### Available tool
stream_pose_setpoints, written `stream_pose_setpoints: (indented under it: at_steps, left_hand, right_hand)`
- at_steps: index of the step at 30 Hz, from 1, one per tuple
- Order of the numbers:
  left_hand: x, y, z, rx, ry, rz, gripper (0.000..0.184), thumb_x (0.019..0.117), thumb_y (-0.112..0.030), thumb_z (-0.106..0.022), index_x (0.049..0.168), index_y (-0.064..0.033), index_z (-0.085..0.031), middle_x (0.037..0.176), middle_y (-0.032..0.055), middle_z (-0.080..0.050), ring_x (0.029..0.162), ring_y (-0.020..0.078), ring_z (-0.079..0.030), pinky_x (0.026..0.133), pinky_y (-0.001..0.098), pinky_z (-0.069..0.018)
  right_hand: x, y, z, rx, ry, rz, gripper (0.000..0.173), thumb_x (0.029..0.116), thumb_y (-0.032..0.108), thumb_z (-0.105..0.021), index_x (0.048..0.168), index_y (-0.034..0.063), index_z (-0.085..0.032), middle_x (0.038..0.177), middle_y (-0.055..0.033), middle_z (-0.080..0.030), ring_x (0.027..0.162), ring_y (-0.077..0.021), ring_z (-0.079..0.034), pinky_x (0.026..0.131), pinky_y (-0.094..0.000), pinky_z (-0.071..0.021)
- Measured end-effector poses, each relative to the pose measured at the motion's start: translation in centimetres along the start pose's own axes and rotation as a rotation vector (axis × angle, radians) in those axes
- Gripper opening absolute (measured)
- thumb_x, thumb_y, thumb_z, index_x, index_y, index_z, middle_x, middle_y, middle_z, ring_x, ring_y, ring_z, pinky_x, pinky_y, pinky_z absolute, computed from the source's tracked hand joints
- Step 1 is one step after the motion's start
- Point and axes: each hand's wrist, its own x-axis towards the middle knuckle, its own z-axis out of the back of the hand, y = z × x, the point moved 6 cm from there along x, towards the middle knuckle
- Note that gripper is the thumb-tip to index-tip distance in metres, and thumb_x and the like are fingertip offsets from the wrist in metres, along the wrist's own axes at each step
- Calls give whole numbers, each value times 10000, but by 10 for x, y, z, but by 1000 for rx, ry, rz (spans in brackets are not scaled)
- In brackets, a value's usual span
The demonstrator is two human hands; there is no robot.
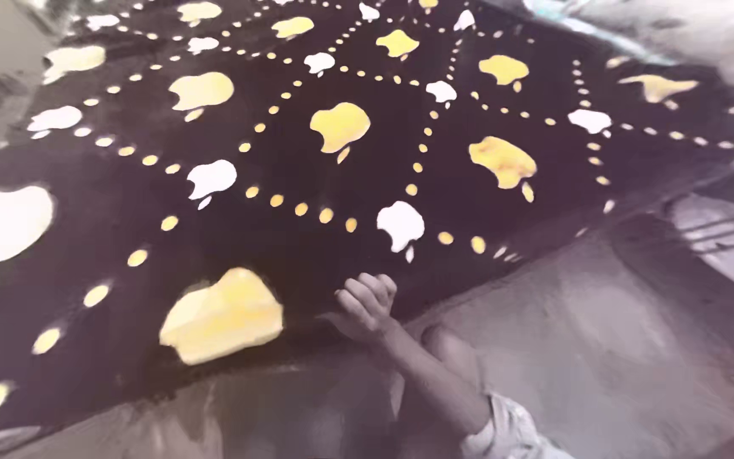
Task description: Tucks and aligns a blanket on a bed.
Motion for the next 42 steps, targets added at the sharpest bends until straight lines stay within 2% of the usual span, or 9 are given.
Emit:
stream_pose_setpoints:
  at_steps: [3, 7, 12, 23, 27, 30, 34, 37, 42]
  left_hand:
    - [-11, -61, 5, -54, -74, -285, 590, 1013, -462, -565, 1219, 77, -687, 1321, 345, -613, 1268, 547, -562, 1114, 631, -410]
    - [-18, -107, 12, -225, -287, -489, 430, 980, -443, -629, 944, -37, -765, 1110, 183, -737, 1132, 380, -675, 1081, 544, -470]
    - [-17, -132, 9, -174, -151, -591, 518, 993, -528, -577, 1169, -71, -746, 1113, 89, -756, 1089, 291, -701, 1096, 547, -456]
    - [-31, -121, -13, -226, -197, -619, 451, 981, -482, -615, 1129, -82, -762, 1196, 123, -727, 1194, 345, -649, 1170, 642, -306]
    - [-28, -136, -17, -110, -90, -627, 573, 1028, -505, -509, 1216, -8, -723, 1232, 177, -717, 1205, 391, -652, 1170, 678, -289]
    - [-25, -152, -16, -25, -13, -578, 562, 1017, -483, -520, 1165, 17, -729, 1184, 185, -729, 1154, 367, -677, 1084, 556, -449]
    - [-16, -163, -20, -35, 178, -505, 480, 974, -385, -634, 1233, 15, -697, 1235, 203, -702, 1218, 376, -636, 1104, 512, -441]
    - [7, -165, -27, -152, 341, -474, 495, 1044, -441, -489, 1242, -42, -702, 1238, 159, -705, 1251, 332, -619, 1135, 513, -415]
    - [44, -166, -101, -163, 908, -243, 493, 1034, -440, -562, 1332, -59, -658, 1331, 204, -653, 1275, 374, -596, 1090, 590, -437]
  right_hand:
    - [2, 1, 1, 50, 33, -45, 342, 954, 523, -646, 1072, 202, -637, 1088, 10, -623, 1119, -154, -538, 1092, -322, -324]
    - [3, -5, 10, 92, 118, -47, 316, 987, 466, -615, 1144, 195, -656, 1117, -7, -628, 1111, -175, -547, 1048, -340, -356]
    - [8, -5, 9, 92, 134, -100, 448, 994, 513, -603, 1243, 140, -617, 1197, -79, -633, 1133, -248, -572, 1044, -392, -407]
    - [21, -3, 15, 30, 246, -84, 246, 966, 320, -693, 1137, 146, -723, 1159, -58, -681, 1186, -260, -572, 1085, -490, -350]
    - [22, 2, 12, 36, 99, -37, 124, 992, 148, -614, 1048, 96, -712, 1076, -81, -694, 1132, -266, -602, 1082, -506, -354]
    - [20, 2, 10, 61, 42, -15, 126, 982, 64, -601, 1064, 60, -696, 1073, -117, -684, 1111, -284, -616, 1042, -512, -389]
    - [33, -2, 7, 10, -55, 101, 119, 991, 126, -584, 1083, 81, -644, 1058, -114, -666, 1088, -261, -610, 1033, -478, -374]
    - [40, -5, 4, -7, -128, 152, 177, 978, 230, -628, 1070, 79, -628, 1059, -109, -649, 1088, -259, -599, 1037, -464, -371]
    - [55, -4, 10, 43, -148, 119, 82, 994, 132, -623, 1055, 84, -650, 1041, -99, -656, 1069, -245, -604, 1033, -458, -370]
